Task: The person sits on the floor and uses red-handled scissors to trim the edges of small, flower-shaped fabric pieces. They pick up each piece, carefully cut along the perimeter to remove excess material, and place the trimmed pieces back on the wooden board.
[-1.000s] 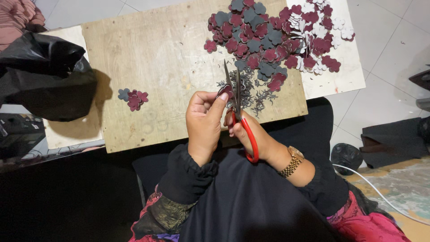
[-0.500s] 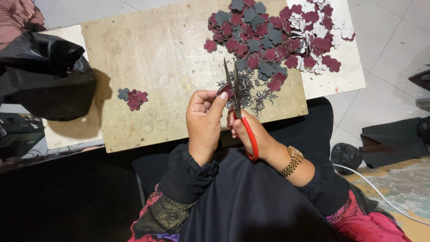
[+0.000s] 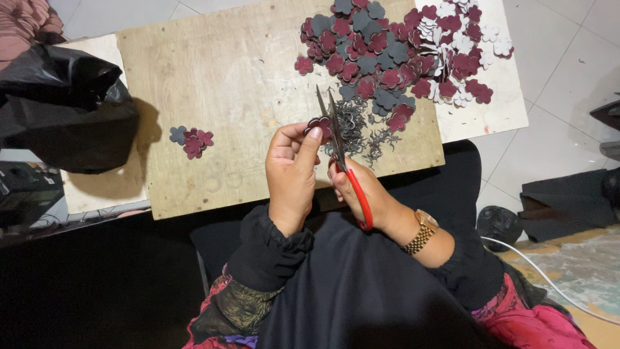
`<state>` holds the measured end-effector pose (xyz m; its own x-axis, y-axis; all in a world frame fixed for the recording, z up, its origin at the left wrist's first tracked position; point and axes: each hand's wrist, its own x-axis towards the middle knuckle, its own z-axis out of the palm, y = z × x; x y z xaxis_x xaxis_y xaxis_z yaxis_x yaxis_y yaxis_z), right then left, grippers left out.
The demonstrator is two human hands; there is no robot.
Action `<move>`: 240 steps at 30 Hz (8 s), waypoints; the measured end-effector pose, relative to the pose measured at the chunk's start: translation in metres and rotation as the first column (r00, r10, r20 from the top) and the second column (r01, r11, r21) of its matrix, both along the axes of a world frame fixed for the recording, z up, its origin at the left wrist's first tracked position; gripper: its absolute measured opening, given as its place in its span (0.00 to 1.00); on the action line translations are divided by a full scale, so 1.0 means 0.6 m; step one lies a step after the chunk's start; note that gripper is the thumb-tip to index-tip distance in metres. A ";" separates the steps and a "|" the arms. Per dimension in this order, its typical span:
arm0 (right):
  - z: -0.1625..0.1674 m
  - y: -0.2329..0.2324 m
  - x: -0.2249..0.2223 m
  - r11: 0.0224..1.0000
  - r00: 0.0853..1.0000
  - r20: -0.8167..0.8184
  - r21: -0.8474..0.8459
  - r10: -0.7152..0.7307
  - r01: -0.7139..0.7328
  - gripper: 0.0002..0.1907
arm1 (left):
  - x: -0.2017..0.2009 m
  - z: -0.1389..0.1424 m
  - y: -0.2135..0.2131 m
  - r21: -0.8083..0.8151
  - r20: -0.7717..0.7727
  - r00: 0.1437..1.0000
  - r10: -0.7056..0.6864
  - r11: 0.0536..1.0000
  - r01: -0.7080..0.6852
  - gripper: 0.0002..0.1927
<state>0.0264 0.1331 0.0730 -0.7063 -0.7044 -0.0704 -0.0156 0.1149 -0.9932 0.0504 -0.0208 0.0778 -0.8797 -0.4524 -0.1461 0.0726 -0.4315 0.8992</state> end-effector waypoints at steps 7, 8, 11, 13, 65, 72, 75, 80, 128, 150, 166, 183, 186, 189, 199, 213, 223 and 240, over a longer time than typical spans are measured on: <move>-0.013 0.001 0.003 1.000 0.996 0.094 -0.026 -0.004 0.007 0.30 | -0.003 0.004 -0.008 0.037 -0.045 0.999 0.010 0.999 -0.008 0.13; -0.016 0.002 0.003 0.999 0.993 0.115 -0.036 -0.002 0.006 0.30 | -0.004 0.004 -0.010 0.034 -0.052 0.999 0.010 0.999 -0.008 0.14; -0.024 0.002 0.005 0.998 0.983 0.184 -0.065 0.009 0.003 0.28 | -0.002 0.005 -0.016 0.039 -0.043 0.999 0.007 0.999 -0.006 0.15; -0.028 0.005 0.005 0.996 0.974 0.228 -0.084 0.020 -0.001 0.27 | -0.003 0.006 -0.019 0.050 -0.045 0.999 0.007 0.999 -0.004 0.16; 0.003 0.018 -0.003 0.964 0.960 0.089 -0.031 0.267 -0.265 0.34 | 0.022 0.051 -0.072 -0.100 0.079 0.973 -0.218 0.969 0.225 0.20; -0.005 0.019 -0.002 0.971 0.964 0.120 -0.033 0.237 -0.235 0.34 | 0.023 0.051 -0.074 -0.096 0.055 0.971 -0.234 0.966 0.239 0.19; -0.007 0.021 -0.002 0.972 0.965 0.116 -0.008 0.235 -0.236 0.34 | 0.023 0.051 -0.076 -0.122 0.070 0.971 -0.230 0.964 0.237 0.19; -0.010 0.024 -0.002 0.972 0.959 0.161 -0.039 0.234 -0.231 0.33 | 0.025 0.049 -0.080 -0.142 0.061 0.970 -0.237 0.959 0.244 0.18; -0.028 0.026 -0.003 0.960 0.943 0.231 -0.200 0.240 -0.195 0.40 | 0.026 0.035 -0.049 -0.052 0.048 0.910 -0.412 0.909 0.414 0.04; -0.026 0.026 0.000 0.973 0.951 0.233 -0.152 0.204 -0.171 0.38 | 0.030 0.035 -0.042 -0.243 0.064 0.944 -0.322 0.913 0.328 0.04; -0.022 0.021 0.002 0.974 0.946 0.273 -0.185 0.178 -0.130 0.35 | 0.028 0.039 -0.048 -0.174 0.086 0.942 -0.324 0.926 0.335 0.04; -0.016 0.024 0.002 0.979 0.950 0.270 -0.167 0.158 -0.115 0.33 | 0.025 0.021 -0.055 -0.067 0.002 0.941 -0.339 0.939 0.339 0.03; -0.016 0.025 0.002 0.982 0.939 0.308 -0.157 0.151 -0.106 0.31 | 0.024 0.019 -0.055 -0.054 -0.012 0.944 -0.328 0.943 0.327 0.03; -0.017 0.025 0.003 0.982 0.928 0.343 -0.160 0.146 -0.095 0.30 | 0.024 0.016 -0.057 -0.072 -0.020 0.944 -0.328 0.943 0.326 0.03; -0.022 0.024 0.003 0.987 0.935 0.328 -0.126 0.137 -0.100 0.26 | 0.024 0.014 -0.062 -0.009 0.007 0.945 -0.327 0.945 0.327 0.03; -0.029 0.030 -0.001 0.993 0.971 0.209 -0.009 0.114 -0.115 0.27 | 0.022 0.023 -0.067 0.086 0.056 0.954 -0.296 0.953 0.291 0.06; -0.040 0.028 0.000 0.996 0.982 0.174 0.018 0.078 -0.082 0.22 | 0.026 0.026 -0.071 0.034 0.015 0.964 -0.266 0.964 0.265 0.07; -0.026 0.023 0.000 0.973 0.972 0.085 -0.088 0.219 -0.211 0.23 | 0.023 0.001 -0.078 0.173 0.083 0.962 -0.262 0.954 0.245 0.08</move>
